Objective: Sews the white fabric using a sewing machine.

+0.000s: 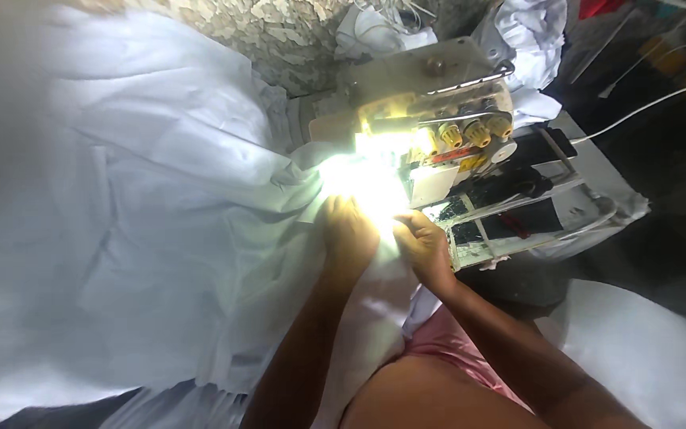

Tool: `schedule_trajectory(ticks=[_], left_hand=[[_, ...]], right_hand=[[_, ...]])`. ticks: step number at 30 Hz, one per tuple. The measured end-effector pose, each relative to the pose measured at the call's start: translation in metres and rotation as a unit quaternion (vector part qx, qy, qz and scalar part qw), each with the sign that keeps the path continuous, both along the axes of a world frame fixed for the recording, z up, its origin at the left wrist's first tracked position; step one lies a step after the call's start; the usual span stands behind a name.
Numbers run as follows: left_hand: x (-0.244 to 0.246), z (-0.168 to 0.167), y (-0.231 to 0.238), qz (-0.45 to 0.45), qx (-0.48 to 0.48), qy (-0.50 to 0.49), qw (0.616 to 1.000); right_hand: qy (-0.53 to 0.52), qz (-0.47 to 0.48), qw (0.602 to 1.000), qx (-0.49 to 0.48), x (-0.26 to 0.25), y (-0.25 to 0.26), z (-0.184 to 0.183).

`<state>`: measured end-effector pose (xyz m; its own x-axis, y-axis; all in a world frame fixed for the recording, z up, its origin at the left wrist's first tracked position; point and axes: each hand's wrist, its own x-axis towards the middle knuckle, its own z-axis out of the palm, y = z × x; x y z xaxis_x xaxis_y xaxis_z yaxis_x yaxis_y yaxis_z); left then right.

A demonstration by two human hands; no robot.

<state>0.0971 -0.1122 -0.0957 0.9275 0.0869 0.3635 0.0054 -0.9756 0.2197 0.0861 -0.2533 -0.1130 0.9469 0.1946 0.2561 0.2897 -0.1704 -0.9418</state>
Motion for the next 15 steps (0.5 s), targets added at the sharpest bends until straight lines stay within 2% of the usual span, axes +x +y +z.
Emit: schedule_trajectory(ticks=[8, 12, 15], left_hand=[[0.029, 0.012, 0.026, -0.034, -0.087, 0.078, 0.993], [0.035, 0.007, 0.042, -0.084, -0.15, 0.023, 0.985], [0.006, 0.007, 0.058, -0.081, -0.213, -0.033, 0.973]], right_hand=[[-0.027, -0.024, 0.997, -0.068, 0.023, 0.008, 0.016], [-0.025, 0.003, 0.996, -0.08, 0.026, 0.006, 0.016], [-0.003, 0.027, 0.997, -0.074, 0.027, 0.001, 0.009]])
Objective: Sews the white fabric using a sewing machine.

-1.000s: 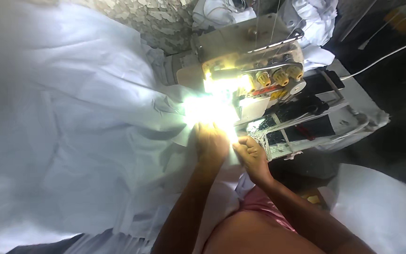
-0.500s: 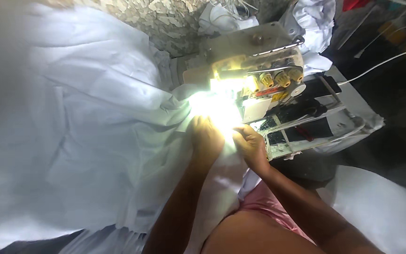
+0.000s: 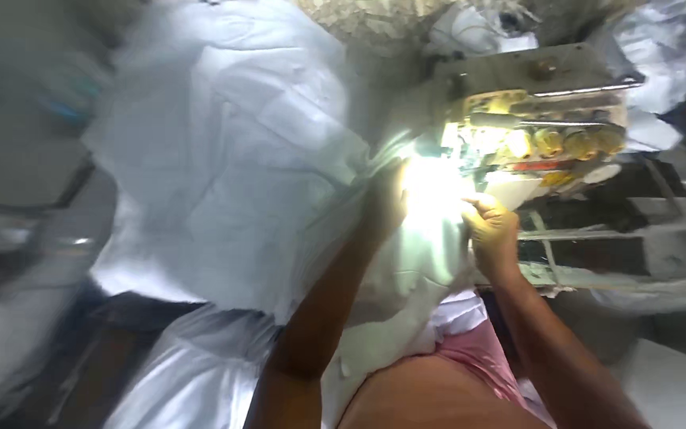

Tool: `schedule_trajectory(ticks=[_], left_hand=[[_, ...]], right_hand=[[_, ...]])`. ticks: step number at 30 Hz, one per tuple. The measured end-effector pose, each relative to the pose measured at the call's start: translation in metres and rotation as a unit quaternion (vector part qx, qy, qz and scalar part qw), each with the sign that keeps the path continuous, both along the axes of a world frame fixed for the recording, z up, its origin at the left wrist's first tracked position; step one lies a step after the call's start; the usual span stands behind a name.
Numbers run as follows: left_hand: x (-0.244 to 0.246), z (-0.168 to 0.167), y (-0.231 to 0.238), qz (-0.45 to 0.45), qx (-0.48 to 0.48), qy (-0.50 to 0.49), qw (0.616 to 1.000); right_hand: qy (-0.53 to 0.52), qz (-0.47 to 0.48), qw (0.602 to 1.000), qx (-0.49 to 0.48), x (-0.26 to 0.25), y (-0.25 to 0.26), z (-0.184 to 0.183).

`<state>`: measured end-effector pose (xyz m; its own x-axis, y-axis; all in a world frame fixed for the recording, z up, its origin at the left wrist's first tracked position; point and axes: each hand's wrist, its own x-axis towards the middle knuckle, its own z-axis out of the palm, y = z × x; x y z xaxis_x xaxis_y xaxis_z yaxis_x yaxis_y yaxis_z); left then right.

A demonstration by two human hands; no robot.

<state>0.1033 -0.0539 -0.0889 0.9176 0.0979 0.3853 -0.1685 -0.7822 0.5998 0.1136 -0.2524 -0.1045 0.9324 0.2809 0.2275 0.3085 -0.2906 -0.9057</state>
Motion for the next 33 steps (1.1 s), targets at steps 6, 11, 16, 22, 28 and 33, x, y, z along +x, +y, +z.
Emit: schedule_trajectory(ticks=[6, 11, 16, 22, 28, 33], left_hand=[[-0.146, -0.038, 0.074, 0.333, 0.076, -0.042, 0.939], [-0.248, -0.081, 0.114, 0.55, -0.307, -0.035, 0.776], [-0.282, -0.11, 0.113, 0.442, -0.455, 0.148, 0.758], [-0.284, -0.099, 0.077, 0.307, -0.422, 0.358, 0.775], [-0.297, -0.026, 0.076, 0.366, -0.287, 0.327, 0.823], [-0.345, 0.046, 0.177, 0.419, -0.247, 0.141, 0.863]], right_hand=[[0.071, 0.023, 0.99, 0.119, -0.017, -0.013, -0.018], [0.139, 0.029, 0.982, 0.129, -0.039, -0.028, -0.027], [0.164, 0.106, 0.975, 0.111, -0.049, -0.05, -0.04], [0.214, 0.152, 0.96, 0.098, -0.065, -0.066, -0.052], [0.249, 0.135, 0.956, 0.072, -0.073, -0.075, -0.055], [0.293, 0.123, 0.937, 0.146, -0.083, -0.067, -0.049]])
